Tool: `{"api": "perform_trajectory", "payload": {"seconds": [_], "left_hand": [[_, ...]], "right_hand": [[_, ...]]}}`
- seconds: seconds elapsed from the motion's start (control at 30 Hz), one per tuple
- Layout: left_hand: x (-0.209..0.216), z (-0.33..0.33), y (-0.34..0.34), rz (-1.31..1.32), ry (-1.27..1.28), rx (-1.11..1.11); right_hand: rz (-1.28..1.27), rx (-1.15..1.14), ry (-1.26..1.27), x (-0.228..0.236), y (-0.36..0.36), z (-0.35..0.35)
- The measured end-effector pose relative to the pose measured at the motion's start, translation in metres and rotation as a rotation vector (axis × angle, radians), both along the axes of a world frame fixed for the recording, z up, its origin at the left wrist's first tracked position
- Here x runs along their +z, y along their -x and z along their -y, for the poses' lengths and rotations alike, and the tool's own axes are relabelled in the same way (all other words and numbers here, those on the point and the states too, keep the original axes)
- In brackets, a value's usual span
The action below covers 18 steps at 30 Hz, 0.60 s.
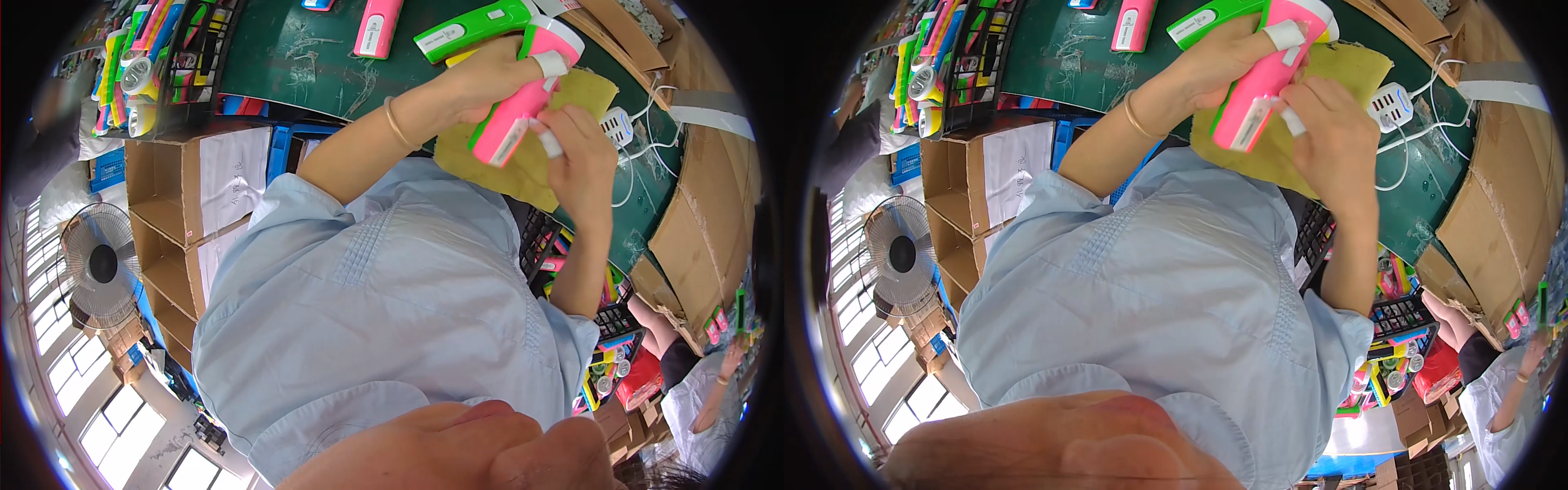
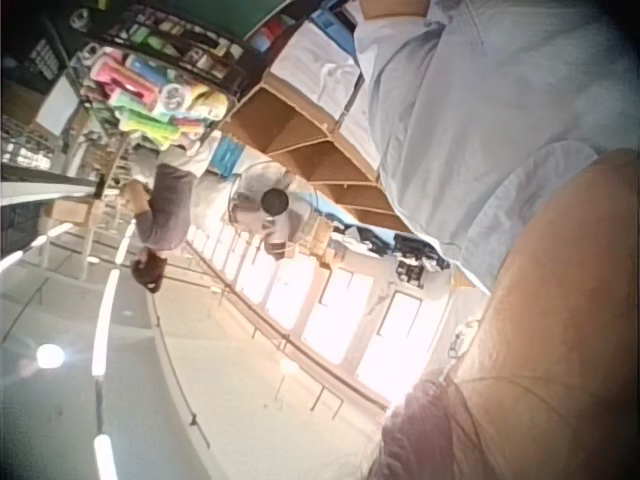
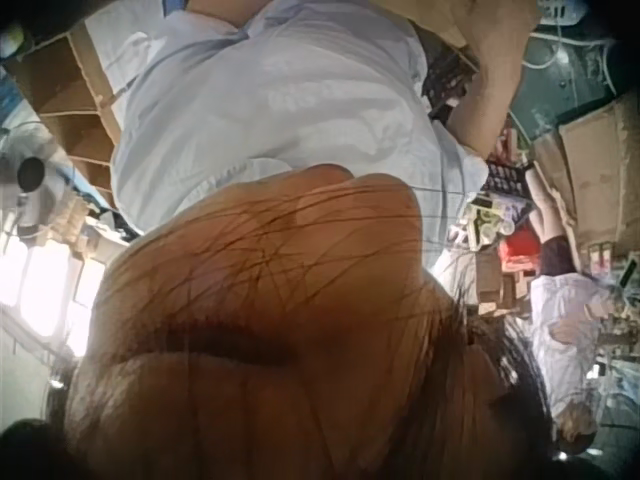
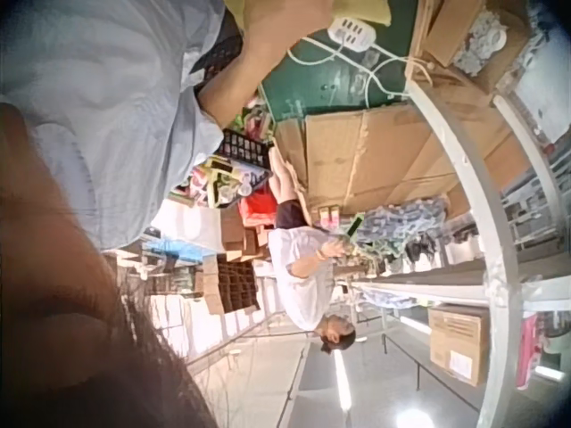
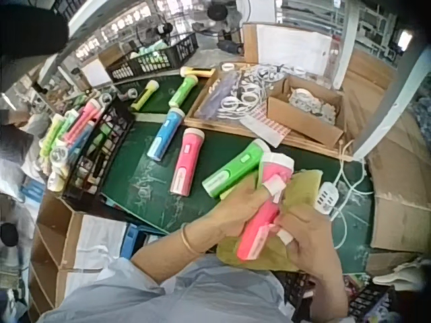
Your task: Testing multiple handheld flashlights of different colors by switching them on and checking the light beam.
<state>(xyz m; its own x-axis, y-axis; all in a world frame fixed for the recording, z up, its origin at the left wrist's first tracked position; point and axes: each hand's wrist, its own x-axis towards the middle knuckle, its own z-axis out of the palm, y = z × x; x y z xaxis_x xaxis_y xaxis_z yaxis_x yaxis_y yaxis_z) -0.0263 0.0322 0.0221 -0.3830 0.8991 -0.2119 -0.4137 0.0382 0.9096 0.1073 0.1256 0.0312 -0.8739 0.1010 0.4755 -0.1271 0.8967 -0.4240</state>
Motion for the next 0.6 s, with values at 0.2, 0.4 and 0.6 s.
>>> {"api": "perform_trajectory", "payload": {"seconds": [0.2,0.4,0.6], "left_hand": [[-0.003,0.008,-0.001,0.088,-0.466,0.075],[-0.008,0.021,-0.015,0.233,-0.477,0.142],[-0.035,0.046,-0.032,-0.666,-0.625,-0.055]], "right_hand": [[0.158,-0.028,0.457,0.012,-0.028,0.034],[-0.398,0.257,-0.156,-0.061,-0.045,0.053],[-0.174,0.002,0.341,-0.066,-0.034,0.056]]}}
